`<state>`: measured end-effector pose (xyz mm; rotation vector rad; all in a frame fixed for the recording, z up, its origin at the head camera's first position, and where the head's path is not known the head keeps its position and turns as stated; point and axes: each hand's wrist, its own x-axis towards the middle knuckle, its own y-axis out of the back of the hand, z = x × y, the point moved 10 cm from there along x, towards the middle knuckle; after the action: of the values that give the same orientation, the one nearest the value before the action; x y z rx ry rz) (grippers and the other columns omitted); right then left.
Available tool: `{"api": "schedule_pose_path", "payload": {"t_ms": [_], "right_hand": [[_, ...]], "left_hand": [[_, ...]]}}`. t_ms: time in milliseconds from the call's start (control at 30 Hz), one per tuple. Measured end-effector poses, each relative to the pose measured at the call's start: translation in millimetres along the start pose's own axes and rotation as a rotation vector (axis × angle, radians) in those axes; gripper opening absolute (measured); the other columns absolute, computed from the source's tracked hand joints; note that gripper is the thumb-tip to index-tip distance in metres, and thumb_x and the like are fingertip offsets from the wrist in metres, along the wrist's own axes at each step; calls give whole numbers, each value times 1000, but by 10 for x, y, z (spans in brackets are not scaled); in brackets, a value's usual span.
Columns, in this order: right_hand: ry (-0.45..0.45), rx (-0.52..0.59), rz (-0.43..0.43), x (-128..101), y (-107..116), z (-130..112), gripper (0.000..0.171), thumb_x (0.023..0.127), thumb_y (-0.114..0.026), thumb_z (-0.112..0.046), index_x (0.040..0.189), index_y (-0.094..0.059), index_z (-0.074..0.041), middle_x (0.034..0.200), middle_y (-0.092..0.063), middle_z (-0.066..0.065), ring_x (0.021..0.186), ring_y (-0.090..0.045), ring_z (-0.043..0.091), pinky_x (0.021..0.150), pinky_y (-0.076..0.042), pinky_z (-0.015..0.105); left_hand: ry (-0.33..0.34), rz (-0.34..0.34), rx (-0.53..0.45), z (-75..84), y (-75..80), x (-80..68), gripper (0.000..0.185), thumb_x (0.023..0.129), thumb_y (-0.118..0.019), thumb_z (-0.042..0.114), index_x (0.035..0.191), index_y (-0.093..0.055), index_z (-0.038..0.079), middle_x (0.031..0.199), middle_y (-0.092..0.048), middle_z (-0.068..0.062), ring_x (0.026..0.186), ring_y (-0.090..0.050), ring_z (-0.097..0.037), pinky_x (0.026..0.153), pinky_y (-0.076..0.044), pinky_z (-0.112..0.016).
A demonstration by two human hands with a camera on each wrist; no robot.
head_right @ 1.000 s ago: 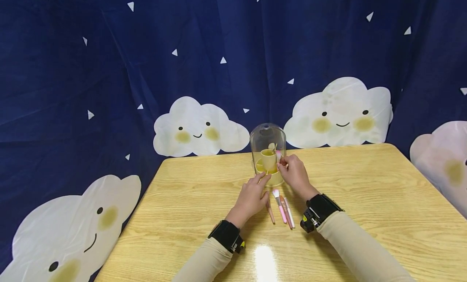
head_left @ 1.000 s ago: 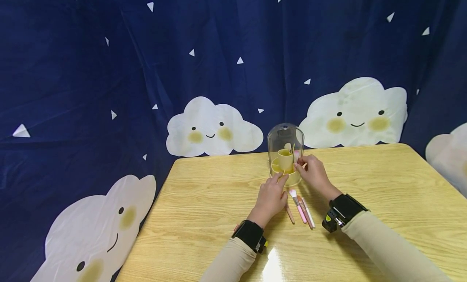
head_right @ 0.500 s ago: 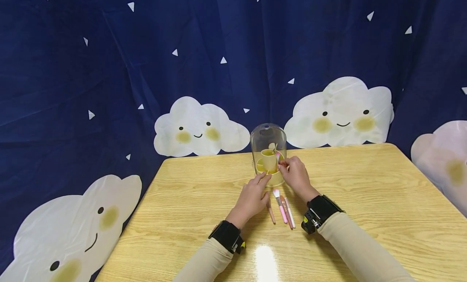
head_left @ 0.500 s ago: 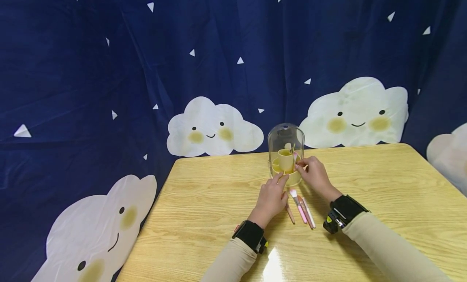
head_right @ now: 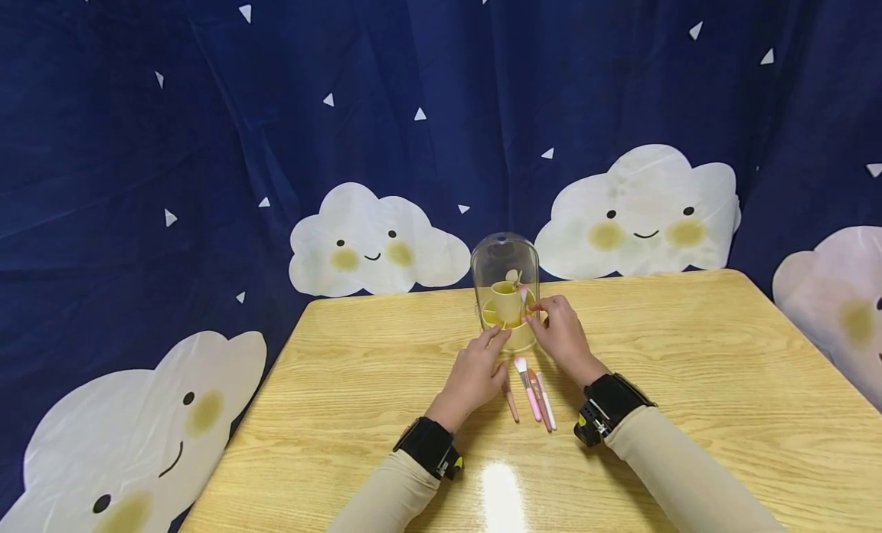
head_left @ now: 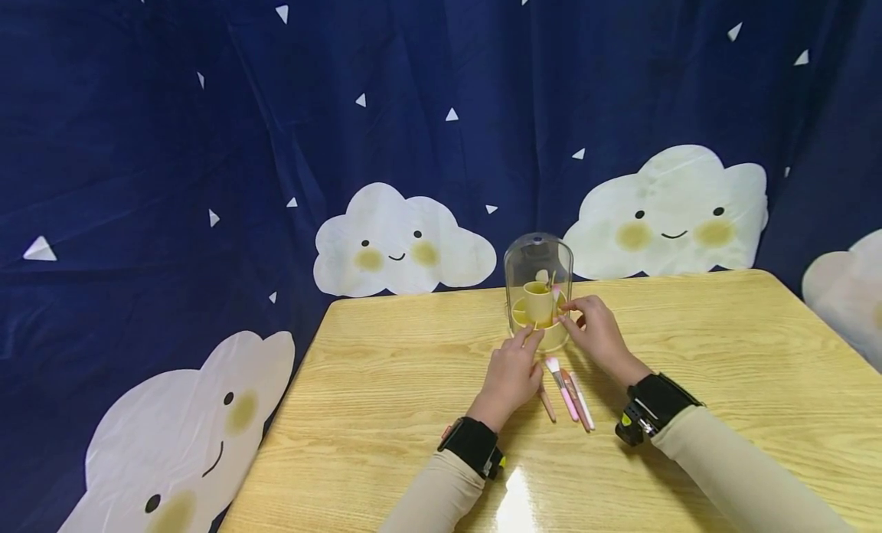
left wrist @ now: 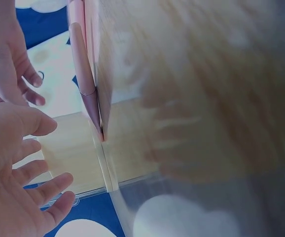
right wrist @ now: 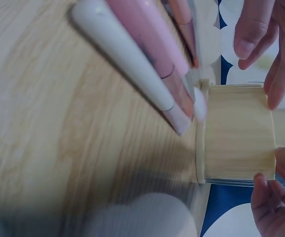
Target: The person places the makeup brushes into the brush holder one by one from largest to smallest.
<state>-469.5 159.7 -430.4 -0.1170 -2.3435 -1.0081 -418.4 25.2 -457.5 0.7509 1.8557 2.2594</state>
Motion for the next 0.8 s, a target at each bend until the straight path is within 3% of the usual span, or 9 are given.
{"api": "schedule_pose_path", "payload": {"t_ms": [267,633,800], "right_hand": [[-25,-27,-35,-65,-17,-52,23,93,-66,1,114,-68,12,121,-61,29,93,-67,37,72,-58,48],[20,-133,-18,-90,38,-183,27,88,-61,5,112,-69,14,116,-67,31,94,-69,39,76,-57,51],[-2,-147,-59,-102,33,-145,30,90,-60,3,117,-68,11,118,-67,28,90,-70,36,73,-57,50]], "left_hand": [[15,-25,-21,-13,-25,2,58,99,-63,22,153,-45,19,157,-44,-6,128,-58,-25,91,-55,-40],[2,-36,-25,11,-44,13,57,99,-63,25,153,-45,19,158,-43,-6,128,-58,-26,94,-54,-41],[-7,-43,-10,48,-49,20,58,98,-65,25,153,-46,19,157,-44,-6,128,-58,-26,93,-55,-40]]}}
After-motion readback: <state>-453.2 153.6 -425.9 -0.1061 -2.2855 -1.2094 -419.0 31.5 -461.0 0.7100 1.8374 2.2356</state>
